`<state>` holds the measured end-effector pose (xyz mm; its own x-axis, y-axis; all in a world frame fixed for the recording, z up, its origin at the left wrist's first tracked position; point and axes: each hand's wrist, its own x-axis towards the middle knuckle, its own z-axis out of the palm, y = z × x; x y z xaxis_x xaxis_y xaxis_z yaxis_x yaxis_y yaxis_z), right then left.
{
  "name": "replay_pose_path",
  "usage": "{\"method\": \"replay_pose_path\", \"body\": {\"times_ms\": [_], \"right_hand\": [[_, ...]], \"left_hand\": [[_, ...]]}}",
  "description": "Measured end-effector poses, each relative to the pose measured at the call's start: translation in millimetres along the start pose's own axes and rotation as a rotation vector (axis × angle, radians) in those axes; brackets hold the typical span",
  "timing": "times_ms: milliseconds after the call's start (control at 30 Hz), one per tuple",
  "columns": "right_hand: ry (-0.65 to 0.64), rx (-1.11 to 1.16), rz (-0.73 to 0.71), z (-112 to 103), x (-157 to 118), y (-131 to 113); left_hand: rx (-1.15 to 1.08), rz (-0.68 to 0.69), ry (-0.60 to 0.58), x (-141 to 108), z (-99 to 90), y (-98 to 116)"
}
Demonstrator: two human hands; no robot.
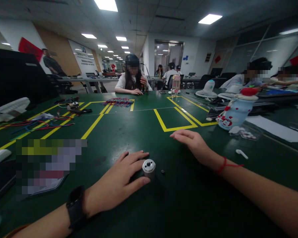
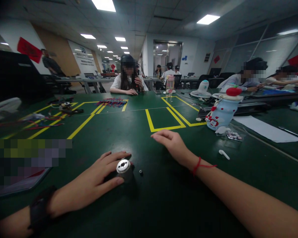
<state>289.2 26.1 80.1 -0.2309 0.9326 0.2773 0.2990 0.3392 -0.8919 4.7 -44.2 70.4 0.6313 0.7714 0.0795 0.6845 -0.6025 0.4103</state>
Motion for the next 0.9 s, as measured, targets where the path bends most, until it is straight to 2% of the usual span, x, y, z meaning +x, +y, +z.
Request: {"method": "replay_pose_path", "body": {"times_ms": [33, 100, 167, 233, 333, 400, 500, 567, 633, 767, 800, 900], "right_hand": [[0.131, 0.003, 0.058, -6, 7, 10], [0.245, -0.025, 0.109, -18, 19, 30], [0.284, -0.057, 0.130, -27, 26, 44], [0.266, -0.095, 0.133, -31, 27, 48], [0.120, -0.152, 0.113, -26, 19, 30], [-0.088, -0.186, 0.074, -17, 8, 8], [-0.475, -0.296, -0.126, 1, -8, -20], [-0.591, -0.404, -0.295, 14, -16, -30], [-0.537, -0.446, -0.382, 26, -21, -37], [-0.240, -0.306, -0.411, 47, -19, -55], [-0.199, -0.280, -0.412, 53, -18, -62], [-0.241, -0.280, -0.394, 67, -16, -79]], "left_hand": [[0.000, -0.003, -0.004, -1, 0.3, -1], [0.002, -0.005, -0.009, -2, 0.7, -3], [0.008, -0.006, -0.012, -3, 1.1, -4], [0.015, -0.007, -0.016, -3, 1.3, -2], [0.013, -0.011, -0.018, -4, -0.6, 2], [0.008, -0.012, -0.016, -5, -2.9, 4], [0.006, -0.007, -0.015, -8, -5.3, 4], [0.014, -0.001, -0.018, -9, -5.4, 3], [0.026, 0.002, -0.015, -10, -5.9, 1], [0.039, 0.017, 0.028, -11, -14.2, -1], [0.039, 0.027, 0.039, -11, -17.4, -1], [0.042, 0.057, 0.067, -13, -24.6, -3]]}}
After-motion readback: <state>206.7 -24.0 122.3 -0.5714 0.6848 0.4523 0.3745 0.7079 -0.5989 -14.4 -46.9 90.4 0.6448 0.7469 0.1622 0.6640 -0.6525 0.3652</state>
